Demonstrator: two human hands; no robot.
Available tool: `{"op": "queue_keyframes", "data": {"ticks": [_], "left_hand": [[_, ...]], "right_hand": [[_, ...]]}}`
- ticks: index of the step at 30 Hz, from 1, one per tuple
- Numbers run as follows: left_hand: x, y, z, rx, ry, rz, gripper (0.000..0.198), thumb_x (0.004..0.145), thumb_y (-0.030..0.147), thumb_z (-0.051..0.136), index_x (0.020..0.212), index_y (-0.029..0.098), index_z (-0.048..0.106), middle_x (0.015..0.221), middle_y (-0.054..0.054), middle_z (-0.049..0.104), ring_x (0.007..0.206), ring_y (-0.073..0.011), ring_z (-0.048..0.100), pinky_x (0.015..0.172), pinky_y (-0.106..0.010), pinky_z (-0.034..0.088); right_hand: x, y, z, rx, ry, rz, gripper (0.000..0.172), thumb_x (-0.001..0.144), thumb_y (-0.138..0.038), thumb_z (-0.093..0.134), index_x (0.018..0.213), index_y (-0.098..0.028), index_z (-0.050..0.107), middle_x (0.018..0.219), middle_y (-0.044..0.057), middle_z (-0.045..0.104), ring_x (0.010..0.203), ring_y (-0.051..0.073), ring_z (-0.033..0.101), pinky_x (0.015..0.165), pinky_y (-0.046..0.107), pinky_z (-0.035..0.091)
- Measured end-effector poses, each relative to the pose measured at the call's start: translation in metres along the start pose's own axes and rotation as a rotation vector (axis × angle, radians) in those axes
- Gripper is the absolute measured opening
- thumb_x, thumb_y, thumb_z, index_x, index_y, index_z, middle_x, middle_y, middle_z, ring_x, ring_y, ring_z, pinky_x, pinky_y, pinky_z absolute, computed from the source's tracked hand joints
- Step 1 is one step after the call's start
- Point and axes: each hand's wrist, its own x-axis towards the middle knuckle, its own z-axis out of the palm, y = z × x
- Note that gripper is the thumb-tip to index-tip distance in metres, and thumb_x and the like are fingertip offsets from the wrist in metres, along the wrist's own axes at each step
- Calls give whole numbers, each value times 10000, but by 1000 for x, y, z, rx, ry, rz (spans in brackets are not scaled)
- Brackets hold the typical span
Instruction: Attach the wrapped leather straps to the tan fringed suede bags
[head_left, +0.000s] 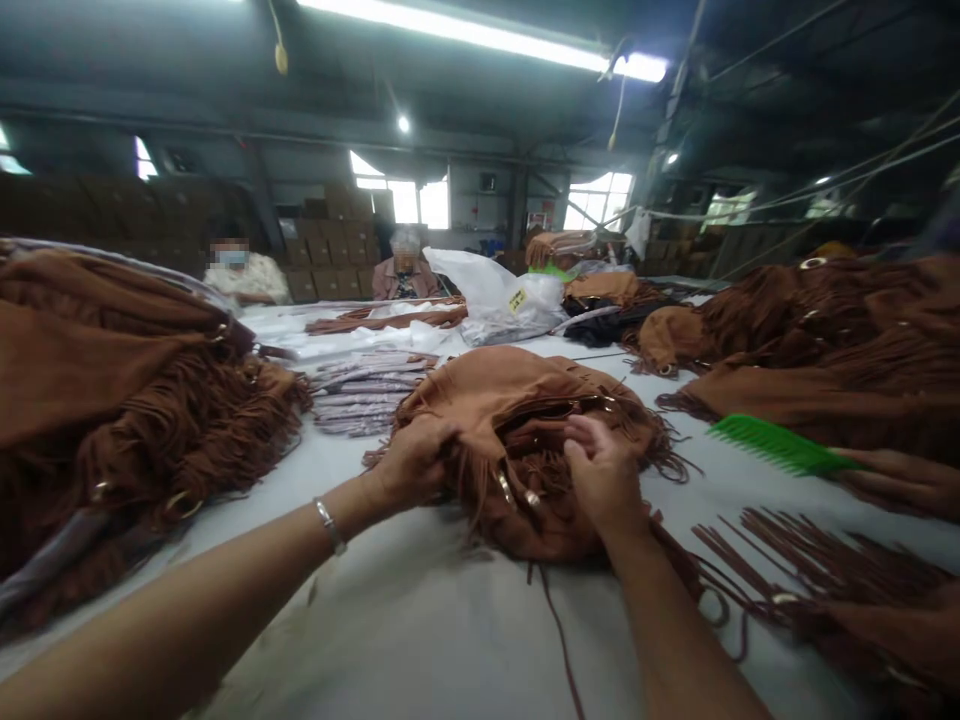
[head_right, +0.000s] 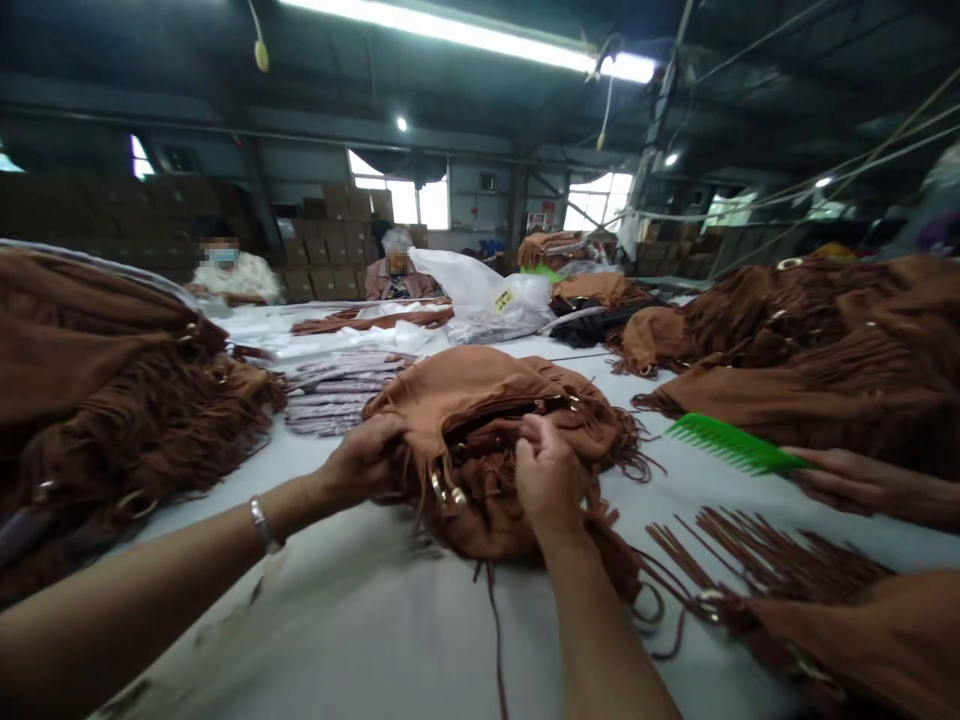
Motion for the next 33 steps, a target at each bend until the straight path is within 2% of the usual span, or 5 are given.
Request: {"op": "queue_keyframes", "data": {"ticks": [5,15,22,28,33], "left_hand": [[16,10,-45,-131,99,-55,276,757,179,461,976,131,620,910,-53,652,828,-144,609,792,-283,491],[-13,92,-144,-342,436,93,297,803,428,613,807,130,612,710,9,554,662,-88,500,644,-200,428],[-23,112,-245,-550,148,-371,263,607,303,756,763,121,648,665,-18,615,598,-110,546,597,-225,448],[-55,30,-202,-392,-270,-631,137,580,235,678,627,106,676,648,-44,642,571,-144,521,538,-240,416],[-78,-38,-118,-290,-371,-622,212,700,327,601,685,135,690,628,6,610,596,-125,485,593,-221,395]], "right_hand": [[9,2,-8,-366,185,-205,608,786,-194,494,1379,-115,388,1467,184,332,1348,357,252,1078,568,178],[17,-54,23,-889,285,-796,452,873,-250,379,1290,-90,452,1391,198,430,1313,384,294,1037,615,152],[-39,-166,-6,-715,-796,-644,45,740,-216,490,707,-207,518,739,24,610,720,207,549,641,315,369],[-67,-152,-12,-422,-1382,-220,49,661,-199,565,702,-195,591,691,-25,576,662,149,526,554,226,346],[-37,-89,36,-634,-1310,-228,101,642,-117,528,616,-167,612,603,-22,570,583,128,527,510,211,335]]}}
